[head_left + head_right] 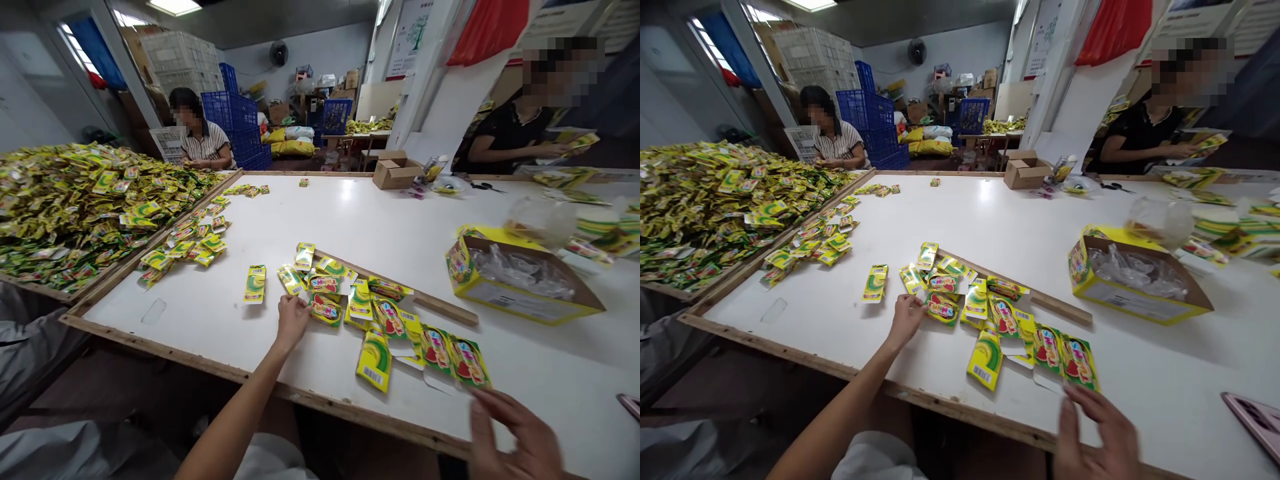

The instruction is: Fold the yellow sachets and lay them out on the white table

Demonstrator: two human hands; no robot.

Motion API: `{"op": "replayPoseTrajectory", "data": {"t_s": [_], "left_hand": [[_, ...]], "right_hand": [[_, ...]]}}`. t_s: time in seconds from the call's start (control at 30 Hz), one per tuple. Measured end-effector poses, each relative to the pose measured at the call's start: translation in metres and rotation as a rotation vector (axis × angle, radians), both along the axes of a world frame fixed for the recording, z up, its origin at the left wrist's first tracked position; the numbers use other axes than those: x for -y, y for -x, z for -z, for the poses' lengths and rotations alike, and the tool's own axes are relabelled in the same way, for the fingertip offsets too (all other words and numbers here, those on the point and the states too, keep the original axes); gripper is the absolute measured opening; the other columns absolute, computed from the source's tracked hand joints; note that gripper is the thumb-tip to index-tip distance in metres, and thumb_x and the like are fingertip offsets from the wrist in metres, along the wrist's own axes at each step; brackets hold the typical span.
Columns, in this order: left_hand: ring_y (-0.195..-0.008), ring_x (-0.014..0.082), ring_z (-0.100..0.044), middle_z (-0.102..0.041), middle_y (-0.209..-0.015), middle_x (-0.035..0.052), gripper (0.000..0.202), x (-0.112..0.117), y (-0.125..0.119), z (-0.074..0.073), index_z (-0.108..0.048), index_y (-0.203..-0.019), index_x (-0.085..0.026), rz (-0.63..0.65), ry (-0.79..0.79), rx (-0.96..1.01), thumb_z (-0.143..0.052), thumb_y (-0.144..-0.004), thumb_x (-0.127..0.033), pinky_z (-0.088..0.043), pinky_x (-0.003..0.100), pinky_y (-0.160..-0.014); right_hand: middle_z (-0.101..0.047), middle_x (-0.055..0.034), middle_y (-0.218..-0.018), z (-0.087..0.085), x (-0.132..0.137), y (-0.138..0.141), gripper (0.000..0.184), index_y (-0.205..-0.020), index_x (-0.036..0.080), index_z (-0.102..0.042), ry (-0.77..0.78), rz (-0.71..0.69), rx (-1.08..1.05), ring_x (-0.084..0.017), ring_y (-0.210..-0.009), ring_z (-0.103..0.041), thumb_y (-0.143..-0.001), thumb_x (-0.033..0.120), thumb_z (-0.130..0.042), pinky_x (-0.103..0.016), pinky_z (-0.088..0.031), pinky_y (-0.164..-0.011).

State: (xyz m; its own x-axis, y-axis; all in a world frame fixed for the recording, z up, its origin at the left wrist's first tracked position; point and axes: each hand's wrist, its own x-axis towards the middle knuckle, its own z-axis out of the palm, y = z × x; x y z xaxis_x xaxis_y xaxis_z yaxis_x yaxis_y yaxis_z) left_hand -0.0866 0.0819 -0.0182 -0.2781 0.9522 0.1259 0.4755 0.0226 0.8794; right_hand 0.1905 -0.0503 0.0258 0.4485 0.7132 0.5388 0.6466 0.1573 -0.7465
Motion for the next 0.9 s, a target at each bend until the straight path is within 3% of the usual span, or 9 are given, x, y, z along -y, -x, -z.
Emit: {"op": "replayPoseTrajectory", "data": {"t_s": [0.07, 0.2, 0.3, 0.4, 0.5, 0.63, 0.77, 0.9], "left_hand": [[-0.090, 0.0198, -0.056, -0.050, -0.097, 0.0056, 0.004, 0.011, 0.008, -0.014, -0.057, -0.078, -0.018, 0.062, -0.047, 0.037, -0.057, -0.081, -0.021, -0.047, 0.032, -0.080], [-0.079, 0.0166, -0.054, -0.056, -0.083, 0.0016, 0.006, 0.039, 0.022, -0.044, -0.055, -0.082, -0.020, 0.358, -0.126, 0.083, -0.051, -0.085, -0.019, -0.045, 0.028, -0.075], [-0.078, 0.0166, -0.054, -0.058, -0.081, 0.0018, 0.009, 0.055, 0.023, -0.052, -0.056, -0.080, -0.019, 0.532, -0.091, 0.099, -0.051, -0.086, -0.018, -0.044, 0.027, -0.074], [-0.078, 0.0163, -0.056, -0.059, -0.084, 0.0021, 0.006, 0.065, 0.018, -0.042, -0.056, -0.093, -0.020, 0.551, -0.032, 0.222, -0.052, -0.088, -0.021, -0.045, 0.026, -0.071], [-0.079, 0.0162, -0.060, -0.061, -0.088, 0.0019, 0.023, 0.072, 0.010, -0.022, -0.049, -0.109, -0.023, 0.504, 0.032, 0.444, -0.056, -0.087, -0.025, -0.046, 0.026, -0.070], [-0.094, 0.0197, -0.062, -0.062, -0.109, 0.0065, 0.026, 0.081, 0.001, -0.005, -0.054, -0.110, -0.023, 0.468, 0.066, 0.584, -0.060, -0.086, -0.029, -0.048, 0.029, -0.080], [-0.099, 0.0226, -0.062, -0.066, -0.109, 0.0079, 0.025, 0.082, -0.008, -0.007, -0.061, -0.110, -0.020, 0.504, 0.094, 0.568, -0.059, -0.086, -0.028, -0.048, 0.033, -0.086], [-0.090, 0.0214, -0.062, -0.067, -0.094, 0.0067, 0.016, 0.076, -0.014, -0.015, -0.069, -0.092, -0.018, 0.517, 0.032, 0.436, -0.056, -0.087, -0.024, -0.048, 0.031, -0.082]], "right_hand": [[-0.060, -0.0109, -0.104, 0.006, -0.010, 0.027, 0.028, -0.095, 0.020, -0.063, 0.021, -0.119, -0.018, -0.031, -0.103, -0.054, -0.090, 0.046, -0.055, -0.048, -0.040, -0.096], [-0.059, -0.0083, -0.115, 0.019, -0.028, 0.074, 0.022, -0.101, 0.025, -0.064, 0.133, -0.433, -0.100, -0.029, -0.110, -0.054, -0.090, 0.042, -0.055, -0.043, -0.045, -0.094], [-0.060, -0.0087, -0.117, 0.031, -0.038, 0.101, 0.026, -0.110, 0.024, -0.062, 0.207, -0.605, -0.214, -0.027, -0.105, -0.058, -0.089, 0.040, -0.056, -0.039, -0.049, -0.090], [-0.063, -0.0083, -0.108, 0.041, -0.042, 0.117, 0.025, -0.109, 0.022, -0.059, 0.261, -0.690, -0.354, -0.023, -0.096, -0.063, -0.090, 0.038, -0.057, -0.033, -0.054, -0.080], [-0.064, -0.0084, -0.107, 0.050, -0.042, 0.119, 0.024, -0.108, 0.022, -0.058, 0.299, -0.674, -0.410, -0.023, -0.095, -0.064, -0.089, 0.037, -0.057, -0.029, -0.056, -0.073], [-0.064, -0.0076, -0.111, 0.056, -0.042, 0.109, 0.029, -0.115, 0.024, -0.058, 0.334, -0.699, -0.388, -0.023, -0.100, -0.062, -0.089, 0.036, -0.057, -0.028, -0.056, -0.074], [-0.063, -0.0066, -0.113, 0.052, -0.048, 0.099, 0.027, -0.115, 0.024, -0.059, 0.358, -0.798, -0.331, -0.022, -0.099, -0.062, -0.090, 0.035, -0.056, -0.031, -0.052, -0.084], [-0.066, -0.0073, -0.104, 0.043, -0.056, 0.095, 0.022, -0.104, 0.022, -0.065, 0.378, -0.841, -0.277, -0.023, -0.093, -0.063, -0.092, 0.037, -0.054, -0.032, -0.051, -0.081]]}}
